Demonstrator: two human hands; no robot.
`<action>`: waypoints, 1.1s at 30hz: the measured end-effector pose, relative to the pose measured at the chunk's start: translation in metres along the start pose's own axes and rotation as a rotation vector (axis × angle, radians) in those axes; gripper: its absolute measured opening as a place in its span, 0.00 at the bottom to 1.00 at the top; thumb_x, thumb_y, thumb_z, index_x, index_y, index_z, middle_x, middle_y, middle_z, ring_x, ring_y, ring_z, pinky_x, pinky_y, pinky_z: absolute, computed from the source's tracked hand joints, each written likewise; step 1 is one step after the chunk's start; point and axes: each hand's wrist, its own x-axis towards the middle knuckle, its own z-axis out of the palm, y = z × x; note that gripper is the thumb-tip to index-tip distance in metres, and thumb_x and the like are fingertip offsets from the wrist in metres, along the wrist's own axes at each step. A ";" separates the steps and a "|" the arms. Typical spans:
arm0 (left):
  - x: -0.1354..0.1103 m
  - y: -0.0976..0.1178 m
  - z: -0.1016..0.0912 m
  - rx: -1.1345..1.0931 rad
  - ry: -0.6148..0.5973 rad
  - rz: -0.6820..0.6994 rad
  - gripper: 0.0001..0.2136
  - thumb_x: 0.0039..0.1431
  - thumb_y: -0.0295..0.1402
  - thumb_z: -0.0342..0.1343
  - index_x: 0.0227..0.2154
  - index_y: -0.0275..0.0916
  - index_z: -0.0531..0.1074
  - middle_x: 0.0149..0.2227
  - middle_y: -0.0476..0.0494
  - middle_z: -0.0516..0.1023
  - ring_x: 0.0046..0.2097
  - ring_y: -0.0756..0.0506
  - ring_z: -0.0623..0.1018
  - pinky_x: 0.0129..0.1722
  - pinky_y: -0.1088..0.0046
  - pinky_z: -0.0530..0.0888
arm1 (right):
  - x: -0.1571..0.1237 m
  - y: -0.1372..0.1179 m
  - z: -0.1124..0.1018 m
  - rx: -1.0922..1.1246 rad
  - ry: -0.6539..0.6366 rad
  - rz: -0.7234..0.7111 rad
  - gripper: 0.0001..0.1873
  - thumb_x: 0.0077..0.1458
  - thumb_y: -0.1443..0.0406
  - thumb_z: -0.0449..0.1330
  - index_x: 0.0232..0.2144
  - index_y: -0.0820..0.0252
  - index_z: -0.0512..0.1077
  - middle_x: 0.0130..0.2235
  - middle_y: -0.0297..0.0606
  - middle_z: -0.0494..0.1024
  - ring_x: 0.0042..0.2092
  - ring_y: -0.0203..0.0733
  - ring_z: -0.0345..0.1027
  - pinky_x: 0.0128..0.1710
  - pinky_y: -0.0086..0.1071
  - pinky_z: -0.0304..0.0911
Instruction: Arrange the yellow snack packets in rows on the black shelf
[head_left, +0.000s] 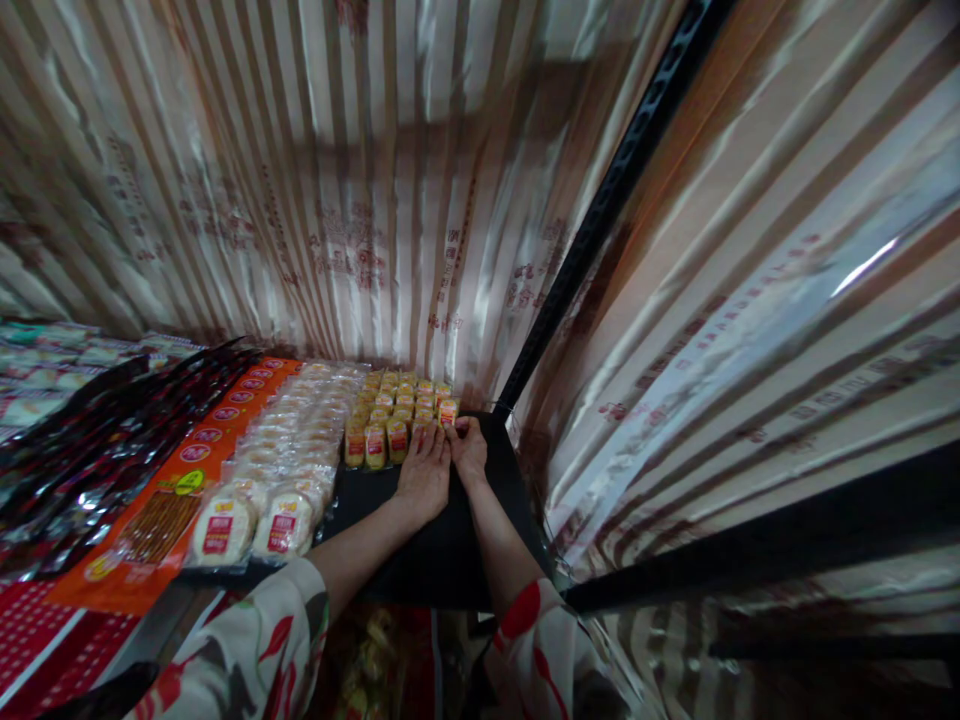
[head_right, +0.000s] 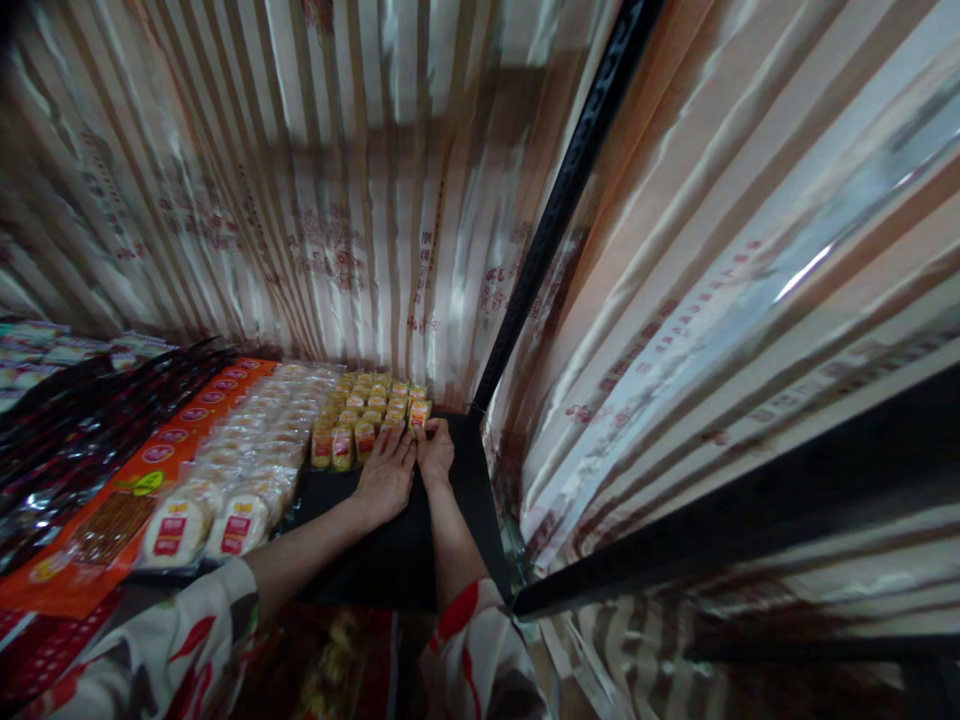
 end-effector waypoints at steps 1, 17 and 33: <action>0.000 0.000 0.000 0.005 -0.001 -0.003 0.23 0.53 0.28 0.43 0.52 0.26 0.63 0.57 0.30 0.63 0.63 0.37 0.52 0.60 0.52 0.47 | 0.000 0.000 0.001 0.003 0.005 -0.002 0.10 0.46 0.57 0.54 0.27 0.56 0.63 0.28 0.32 0.73 0.29 0.38 0.67 0.33 0.32 0.62; 0.000 -0.004 0.000 0.001 -0.031 -0.006 0.22 0.52 0.28 0.44 0.49 0.23 0.66 0.56 0.28 0.64 0.62 0.36 0.52 0.61 0.54 0.45 | 0.005 0.006 0.011 -0.210 0.025 -0.072 0.09 0.49 0.57 0.54 0.29 0.57 0.66 0.29 0.36 0.73 0.32 0.41 0.65 0.33 0.33 0.59; -0.004 -0.002 0.000 0.066 -0.008 0.051 0.24 0.50 0.29 0.46 0.51 0.22 0.63 0.60 0.28 0.57 0.64 0.37 0.48 0.61 0.55 0.46 | 0.001 0.006 0.006 -0.134 0.051 -0.041 0.20 0.48 0.54 0.54 0.38 0.63 0.69 0.40 0.45 0.75 0.41 0.44 0.66 0.43 0.36 0.60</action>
